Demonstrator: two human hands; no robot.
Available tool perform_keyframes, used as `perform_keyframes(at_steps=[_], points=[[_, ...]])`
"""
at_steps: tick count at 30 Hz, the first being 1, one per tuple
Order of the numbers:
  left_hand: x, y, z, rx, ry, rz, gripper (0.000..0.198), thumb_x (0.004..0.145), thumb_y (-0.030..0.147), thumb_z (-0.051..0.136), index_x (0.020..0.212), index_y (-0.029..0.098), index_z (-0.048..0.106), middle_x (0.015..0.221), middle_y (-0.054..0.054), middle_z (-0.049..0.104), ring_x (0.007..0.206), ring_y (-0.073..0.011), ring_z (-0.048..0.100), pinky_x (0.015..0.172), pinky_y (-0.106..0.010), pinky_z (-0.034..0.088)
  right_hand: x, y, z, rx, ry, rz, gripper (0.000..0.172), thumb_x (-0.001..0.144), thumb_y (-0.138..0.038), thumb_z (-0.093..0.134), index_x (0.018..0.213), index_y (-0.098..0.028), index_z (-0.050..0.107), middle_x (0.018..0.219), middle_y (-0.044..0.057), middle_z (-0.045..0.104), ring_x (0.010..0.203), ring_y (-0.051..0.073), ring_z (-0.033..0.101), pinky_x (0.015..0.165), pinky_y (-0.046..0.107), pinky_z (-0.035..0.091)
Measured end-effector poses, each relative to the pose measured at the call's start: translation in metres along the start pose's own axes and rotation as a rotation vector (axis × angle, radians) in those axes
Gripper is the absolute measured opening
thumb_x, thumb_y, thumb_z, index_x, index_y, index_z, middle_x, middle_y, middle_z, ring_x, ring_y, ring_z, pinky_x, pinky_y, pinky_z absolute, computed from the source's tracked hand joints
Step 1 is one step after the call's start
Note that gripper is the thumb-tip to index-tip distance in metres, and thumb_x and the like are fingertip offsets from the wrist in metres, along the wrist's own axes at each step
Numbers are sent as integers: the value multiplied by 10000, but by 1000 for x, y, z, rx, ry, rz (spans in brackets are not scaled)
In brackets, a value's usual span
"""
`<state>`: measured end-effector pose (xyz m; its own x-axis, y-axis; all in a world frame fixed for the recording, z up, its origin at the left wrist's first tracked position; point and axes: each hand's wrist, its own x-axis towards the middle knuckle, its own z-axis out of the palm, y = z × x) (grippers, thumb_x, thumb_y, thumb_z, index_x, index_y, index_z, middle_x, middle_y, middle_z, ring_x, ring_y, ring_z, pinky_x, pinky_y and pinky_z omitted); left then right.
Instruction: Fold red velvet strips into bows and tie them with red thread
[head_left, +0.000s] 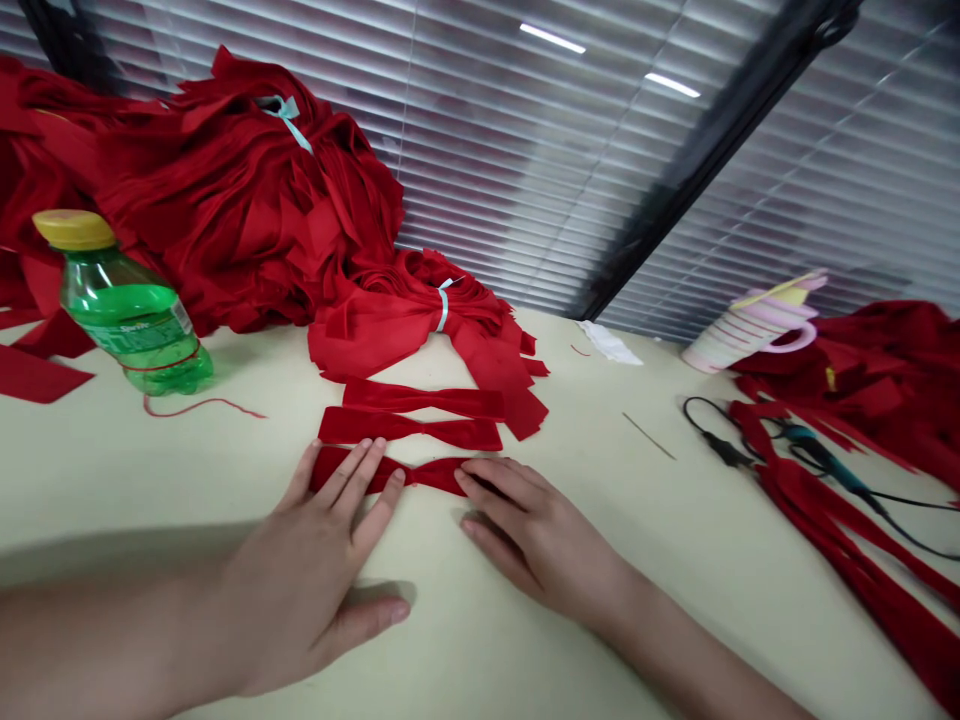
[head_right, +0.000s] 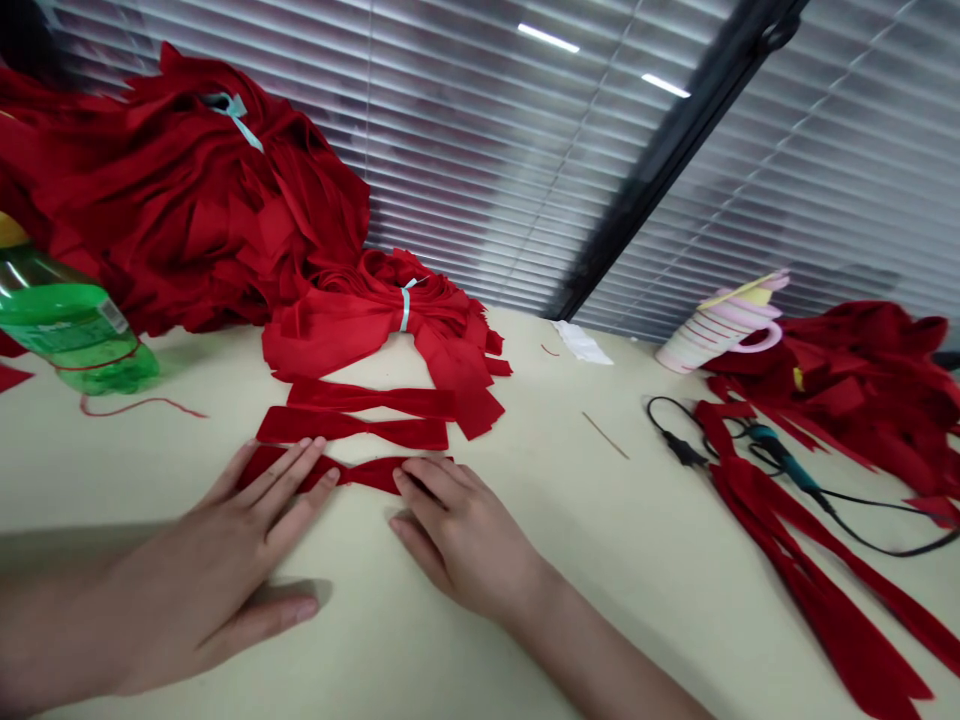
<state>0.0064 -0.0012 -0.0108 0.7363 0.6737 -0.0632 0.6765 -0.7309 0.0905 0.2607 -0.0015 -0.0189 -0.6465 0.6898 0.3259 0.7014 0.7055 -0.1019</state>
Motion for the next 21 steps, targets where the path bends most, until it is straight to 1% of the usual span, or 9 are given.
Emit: perform_keyframes(at_steps=[2,4,7,9,12,14,17,19,21], points=[[-2,-2,2,40,59,-2,747,880,640,245,1424,128,278,1446,-250,226,1361,-398,168,1010,-700,143,-1,-4,-1,-34,2,11,338,905,-264,482,1142,-68,624,1173,158,614,1091,282,568,945,431,507],[-4,-4,6,78,120,-2,757,865,653,274,1419,139,298,1440,-248,260,1359,-400,177,1020,-687,138,-1,-6,-3,-72,21,10,329,907,-248,473,1112,-53,642,1139,159,639,1055,280,596,929,420,524],[-5,-7,10,125,189,-14,814,835,682,311,1407,102,326,1430,-274,273,1350,-426,175,1034,-635,199,-2,-7,-5,-136,61,23,304,904,-203,458,1055,-49,673,1056,144,682,991,272,628,893,407,549],[-6,-5,11,160,252,6,834,826,681,333,1406,82,322,1436,-276,267,1348,-431,177,1039,-598,235,-2,-6,-8,-188,82,58,287,894,-181,462,1020,-59,689,1016,130,697,978,277,631,865,415,561],[-7,3,8,220,393,35,784,840,632,385,1389,73,350,1442,-254,282,1349,-404,210,1064,-534,234,-3,-9,-11,-243,111,98,259,881,-170,478,975,-92,705,998,106,704,938,273,637,803,419,580],[-8,11,5,258,459,75,694,859,565,423,1348,72,416,1413,-241,352,1326,-379,294,1064,-486,253,-4,-13,-12,-242,129,93,244,875,-167,487,962,-106,706,997,96,704,900,258,645,771,405,585],[-9,17,3,292,438,158,622,861,502,452,1303,65,470,1350,-241,443,1243,-385,425,988,-484,358,-4,-18,-11,-234,132,94,245,870,-172,487,967,-97,700,970,101,707,868,249,651,749,393,586],[-9,17,3,290,384,155,640,862,507,439,1316,57,450,1354,-256,429,1222,-406,442,936,-505,415,-5,-18,-11,-241,113,122,251,870,-184,481,952,-97,701,938,101,712,847,249,657,733,396,586],[-9,15,5,272,334,134,642,878,510,409,1334,59,425,1376,-265,392,1237,-410,422,924,-515,438,-6,-18,-10,-252,95,151,250,867,-191,477,922,-105,705,910,97,716,825,249,662,717,398,587]])
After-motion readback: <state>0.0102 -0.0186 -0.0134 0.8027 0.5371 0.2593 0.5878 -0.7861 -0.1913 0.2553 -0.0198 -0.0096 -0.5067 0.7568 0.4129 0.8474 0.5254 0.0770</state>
